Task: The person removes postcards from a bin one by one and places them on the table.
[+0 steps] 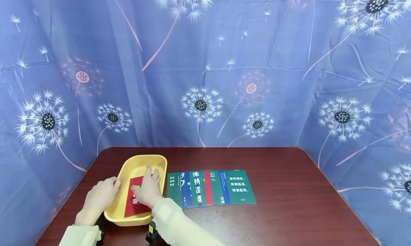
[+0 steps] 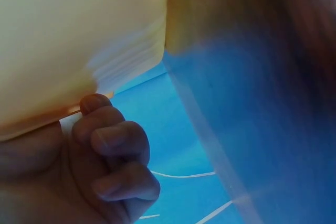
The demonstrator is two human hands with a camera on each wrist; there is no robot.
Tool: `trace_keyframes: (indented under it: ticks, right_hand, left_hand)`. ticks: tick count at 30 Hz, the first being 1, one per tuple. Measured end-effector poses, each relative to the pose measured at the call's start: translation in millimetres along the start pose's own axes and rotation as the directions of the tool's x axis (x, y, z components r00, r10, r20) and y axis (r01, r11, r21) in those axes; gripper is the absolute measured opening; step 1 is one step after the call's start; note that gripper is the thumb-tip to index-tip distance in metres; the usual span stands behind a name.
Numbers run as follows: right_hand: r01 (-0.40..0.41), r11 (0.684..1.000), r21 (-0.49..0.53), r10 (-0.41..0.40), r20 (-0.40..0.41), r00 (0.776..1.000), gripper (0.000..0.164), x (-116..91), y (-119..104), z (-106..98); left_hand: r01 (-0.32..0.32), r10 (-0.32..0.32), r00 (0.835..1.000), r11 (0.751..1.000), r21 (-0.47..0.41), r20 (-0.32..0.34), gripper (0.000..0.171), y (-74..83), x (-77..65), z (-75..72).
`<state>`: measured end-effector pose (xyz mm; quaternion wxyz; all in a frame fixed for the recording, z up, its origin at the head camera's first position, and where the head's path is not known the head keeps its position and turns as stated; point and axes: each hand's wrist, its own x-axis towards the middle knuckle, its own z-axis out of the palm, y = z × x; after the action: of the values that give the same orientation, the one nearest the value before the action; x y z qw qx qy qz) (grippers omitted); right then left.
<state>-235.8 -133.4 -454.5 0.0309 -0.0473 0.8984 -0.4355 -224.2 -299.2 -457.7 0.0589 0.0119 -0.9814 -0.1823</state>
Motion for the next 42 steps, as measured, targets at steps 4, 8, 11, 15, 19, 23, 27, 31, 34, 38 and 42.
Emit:
trace_keyframes:
  ticks: [4,8,11,15,19,23,27,31,34,38,42]
  right_hand:
    - [-0.031,0.999,0.022,0.031,-0.013,0.999,0.085,0,-1,4]
    - [-0.086,0.993,0.076,0.087,-0.016,0.996,0.090,1,0,5]
    - [-0.112,0.989,0.100,0.115,-0.019,0.993,0.092,1,0,5]
    - [-0.124,0.984,0.127,0.128,-0.025,0.992,0.091,2,1,5]
    - [-0.115,0.985,0.130,0.120,-0.028,0.992,0.091,0,2,4]
    - [-0.099,0.986,0.131,0.106,-0.043,0.993,0.092,-1,-1,2]
    - [-0.096,0.984,0.150,0.104,-0.047,0.993,0.084,-2,-5,-1]
    - [-0.086,0.985,0.152,0.092,-0.035,0.995,0.065,-2,-8,-6]
    - [-0.059,0.985,0.161,0.063,-0.018,0.998,0.049,-2,-8,-12]
    - [-0.057,0.961,0.270,0.055,0.015,0.998,0.032,-2,-7,-21]
    - [-0.070,0.907,0.415,0.064,0.028,0.998,0.020,1,-3,-30]
  left_hand:
    - [0.002,-0.002,1.000,1.000,-0.002,-0.005,0.043,-0.9,0.7,0.3]
    - [0.012,-0.012,1.000,1.000,0.002,0.016,0.045,-0.5,1.3,1.7]
    - [0.023,-0.023,0.999,1.000,0.005,0.031,0.047,0.2,1.7,2.0]
    - [0.026,-0.027,0.999,1.000,0.008,0.035,0.048,1.4,2.2,2.2]
    - [0.022,-0.023,0.999,1.000,0.010,0.040,0.047,3.6,2.3,1.9]
    - [0.027,-0.027,0.999,1.000,0.010,0.040,0.046,4.3,1.8,0.4]
    - [0.028,-0.029,0.999,1.000,0.007,0.035,0.046,2.9,1.4,0.0]
    - [0.032,-0.032,0.998,0.999,-0.001,0.048,0.046,2.1,1.8,-0.8]
    - [0.029,-0.029,0.998,1.000,-0.003,0.053,0.044,1.8,1.9,-1.0]
    - [0.023,-0.024,0.998,1.000,0.003,0.052,0.043,1.5,1.8,-1.4]
    - [0.026,-0.027,0.998,1.000,0.008,0.053,0.045,0.8,2.6,-1.3]
